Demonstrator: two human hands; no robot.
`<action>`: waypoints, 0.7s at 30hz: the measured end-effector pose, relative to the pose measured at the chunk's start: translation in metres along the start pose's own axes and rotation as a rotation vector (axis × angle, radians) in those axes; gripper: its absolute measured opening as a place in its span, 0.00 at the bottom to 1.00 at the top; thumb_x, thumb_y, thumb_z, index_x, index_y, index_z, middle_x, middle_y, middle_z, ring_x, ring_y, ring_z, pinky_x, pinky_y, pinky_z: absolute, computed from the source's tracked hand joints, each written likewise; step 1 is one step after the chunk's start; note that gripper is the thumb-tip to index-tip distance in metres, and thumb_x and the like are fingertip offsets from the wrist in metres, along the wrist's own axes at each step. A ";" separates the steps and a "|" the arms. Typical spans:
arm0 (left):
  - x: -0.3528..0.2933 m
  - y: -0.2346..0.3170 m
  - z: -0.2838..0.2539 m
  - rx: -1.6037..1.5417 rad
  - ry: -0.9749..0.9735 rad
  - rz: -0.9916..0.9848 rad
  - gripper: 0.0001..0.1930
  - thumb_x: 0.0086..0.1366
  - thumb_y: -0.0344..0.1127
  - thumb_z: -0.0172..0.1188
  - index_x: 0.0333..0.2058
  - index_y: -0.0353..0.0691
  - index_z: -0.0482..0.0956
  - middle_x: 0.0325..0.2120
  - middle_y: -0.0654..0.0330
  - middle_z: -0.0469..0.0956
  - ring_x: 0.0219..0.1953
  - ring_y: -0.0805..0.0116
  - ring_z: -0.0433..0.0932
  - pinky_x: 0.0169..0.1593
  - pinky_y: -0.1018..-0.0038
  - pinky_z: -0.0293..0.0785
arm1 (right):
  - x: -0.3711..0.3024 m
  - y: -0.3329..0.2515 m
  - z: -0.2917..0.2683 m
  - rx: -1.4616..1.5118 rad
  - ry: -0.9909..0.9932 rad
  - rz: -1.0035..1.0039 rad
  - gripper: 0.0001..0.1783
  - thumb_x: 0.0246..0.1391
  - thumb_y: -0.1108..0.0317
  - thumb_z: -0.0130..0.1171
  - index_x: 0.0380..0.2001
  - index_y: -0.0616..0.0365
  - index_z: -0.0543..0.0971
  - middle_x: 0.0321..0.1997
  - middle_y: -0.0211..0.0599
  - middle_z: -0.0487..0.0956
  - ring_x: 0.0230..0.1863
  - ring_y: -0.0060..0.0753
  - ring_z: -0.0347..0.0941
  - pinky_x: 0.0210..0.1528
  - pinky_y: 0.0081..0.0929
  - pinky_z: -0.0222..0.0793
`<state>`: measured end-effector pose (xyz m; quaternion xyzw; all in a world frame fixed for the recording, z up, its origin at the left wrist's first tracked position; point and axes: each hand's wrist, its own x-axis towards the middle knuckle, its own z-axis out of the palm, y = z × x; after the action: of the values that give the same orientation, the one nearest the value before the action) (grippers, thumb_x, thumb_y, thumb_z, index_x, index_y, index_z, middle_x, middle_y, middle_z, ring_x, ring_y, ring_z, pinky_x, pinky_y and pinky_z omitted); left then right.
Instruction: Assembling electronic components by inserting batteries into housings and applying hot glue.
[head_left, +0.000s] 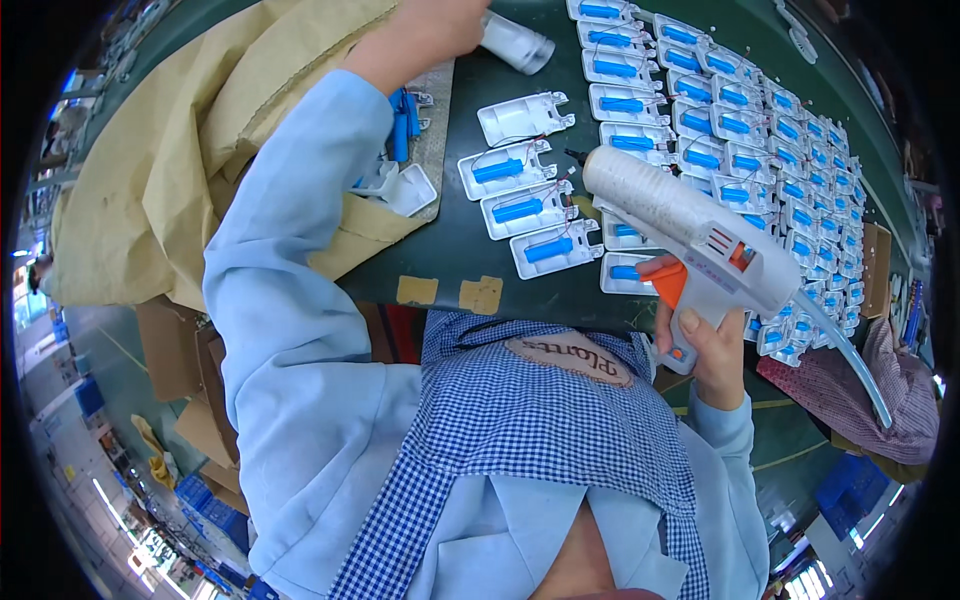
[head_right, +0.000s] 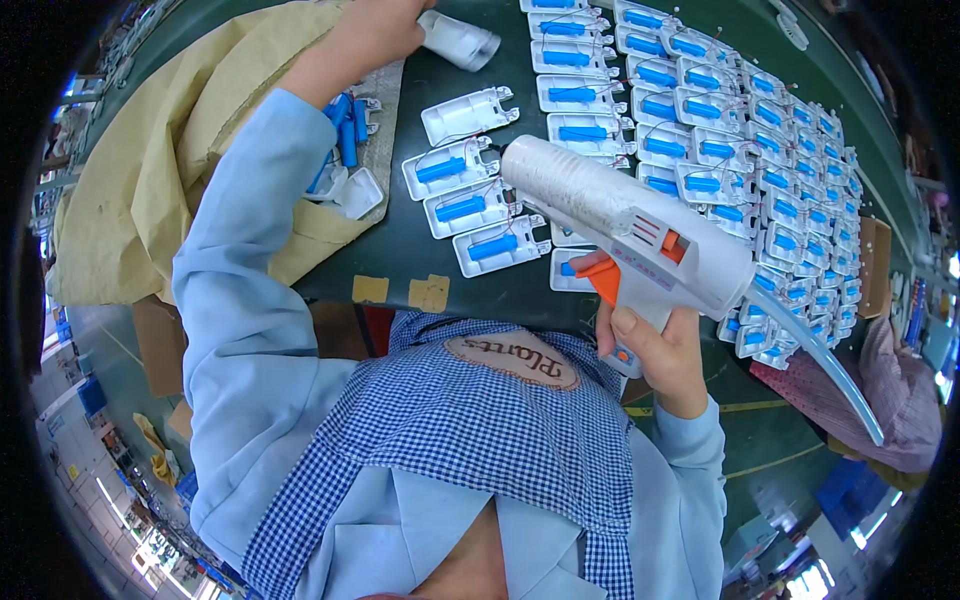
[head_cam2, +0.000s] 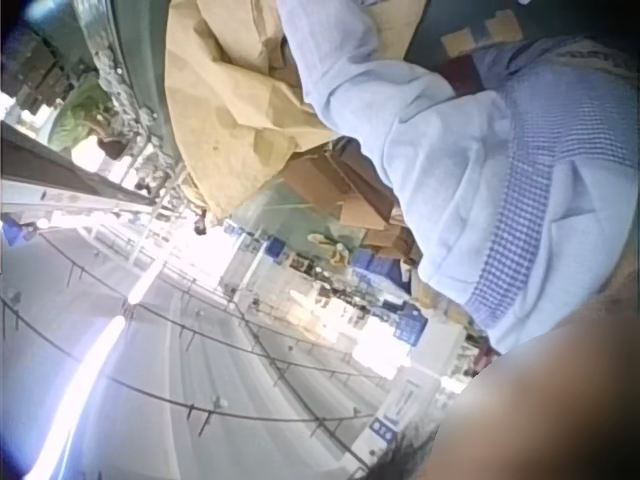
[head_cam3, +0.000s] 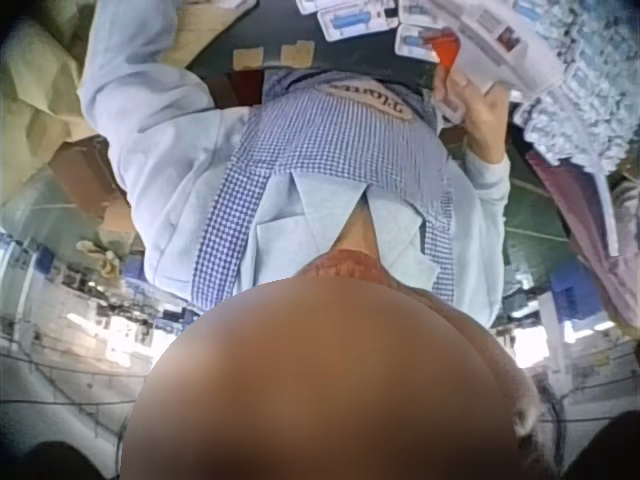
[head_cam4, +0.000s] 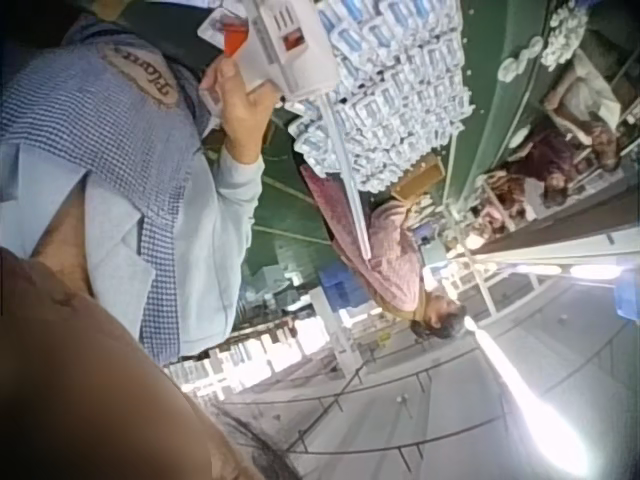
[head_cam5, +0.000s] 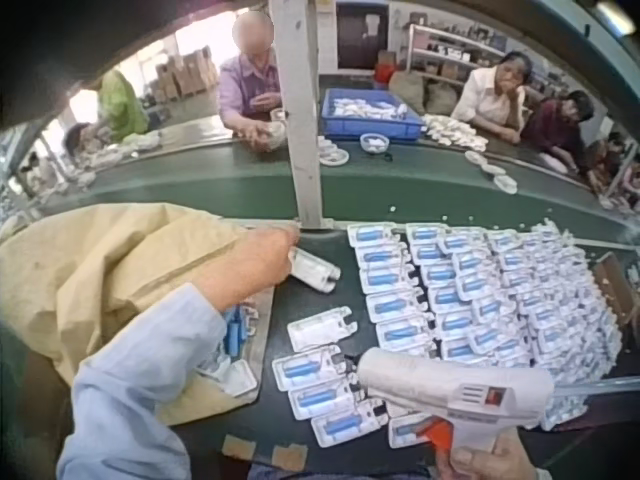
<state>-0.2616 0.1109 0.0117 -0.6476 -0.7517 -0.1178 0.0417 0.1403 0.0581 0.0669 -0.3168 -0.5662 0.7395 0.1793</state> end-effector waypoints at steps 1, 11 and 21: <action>-0.016 0.016 -0.024 -0.328 0.170 0.253 0.08 0.54 0.30 0.53 0.32 0.35 0.77 0.27 0.43 0.77 0.32 0.46 0.79 0.37 0.55 0.75 | 0.002 -0.002 -0.002 -0.007 0.018 -0.004 0.32 0.53 0.60 0.57 0.56 0.68 0.62 0.51 0.55 0.74 0.21 0.24 0.70 0.24 0.20 0.68; -0.007 0.004 -0.011 -0.058 0.007 0.190 0.08 0.56 0.35 0.55 0.27 0.37 0.79 0.29 0.46 0.75 0.34 0.47 0.77 0.40 0.59 0.75 | 0.026 -0.013 0.010 -0.055 0.015 0.001 0.30 0.52 0.62 0.56 0.55 0.70 0.63 0.51 0.54 0.73 0.21 0.24 0.70 0.23 0.21 0.68; -0.033 -0.004 -0.007 -0.078 -0.220 0.548 0.11 0.50 0.21 0.57 0.34 0.37 0.79 0.51 0.56 0.71 0.49 0.55 0.74 0.49 0.64 0.72 | 0.037 -0.020 0.012 -0.085 0.052 0.073 0.25 0.55 0.62 0.54 0.51 0.69 0.66 0.36 0.46 0.78 0.20 0.23 0.69 0.26 0.20 0.66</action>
<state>-0.2608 0.0768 0.0108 -0.8364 -0.5437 -0.0599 -0.0346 0.1036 0.0786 0.0781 -0.3638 -0.5801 0.7125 0.1533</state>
